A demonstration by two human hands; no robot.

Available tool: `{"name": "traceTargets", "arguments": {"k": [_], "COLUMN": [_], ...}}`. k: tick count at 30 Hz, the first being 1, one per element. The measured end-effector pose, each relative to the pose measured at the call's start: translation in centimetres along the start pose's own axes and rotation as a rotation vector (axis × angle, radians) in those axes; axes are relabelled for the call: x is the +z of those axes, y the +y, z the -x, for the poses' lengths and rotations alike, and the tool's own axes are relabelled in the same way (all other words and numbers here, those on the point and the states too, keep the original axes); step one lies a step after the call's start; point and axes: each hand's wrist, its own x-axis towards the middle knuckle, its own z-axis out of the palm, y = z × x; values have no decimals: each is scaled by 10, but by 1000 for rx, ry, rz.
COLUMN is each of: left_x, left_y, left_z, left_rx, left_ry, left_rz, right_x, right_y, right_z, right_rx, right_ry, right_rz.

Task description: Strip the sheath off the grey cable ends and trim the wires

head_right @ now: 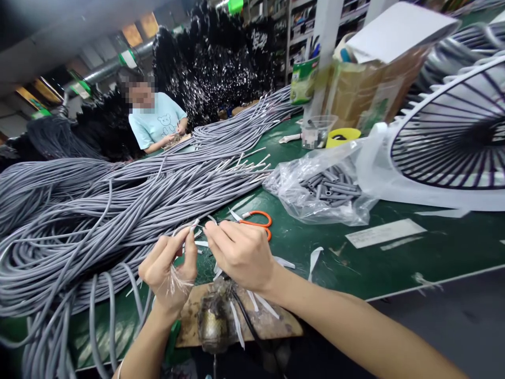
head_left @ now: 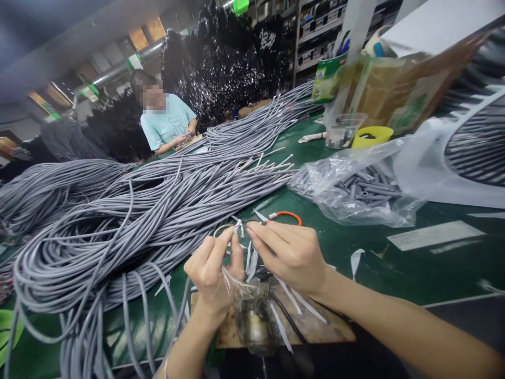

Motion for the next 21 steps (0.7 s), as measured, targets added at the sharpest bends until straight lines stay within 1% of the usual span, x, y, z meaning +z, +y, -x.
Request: {"name": "traceTargets", "arguments": {"k": [3,6,10,12,15,16,17,18,21], "left_x": [1,2,3,3,2,2,1,1,0], "left_y": [0,-2,-1,2,8,9,8,7,-3], "left_z": [1,2,4,5,8,8,8,7,4], "left_rx": [25,31,55,88,149,148,134,110,54], "left_ry": [-17,-9,-25,-41,-76,-82,-81,-70,-15], "left_rz": [-16,-44,-134,-145,-66,-47,-44,-57,-110], "right_x": [1,-1,-3,-2,1,1,1,1,-2], "right_y": [1,1,-1,1,8,11,13,14,11], "right_z": [2,2,1,0,-1,-1,-2,-3,-5], "right_rx": [-30,-49,-58,-27,51,74,89,97,70], "right_ry": [15,17,-5,-61,-203,-219,-204,-160,14], "right_rz": [37,36,53,103,178,196,205,204,139]}}
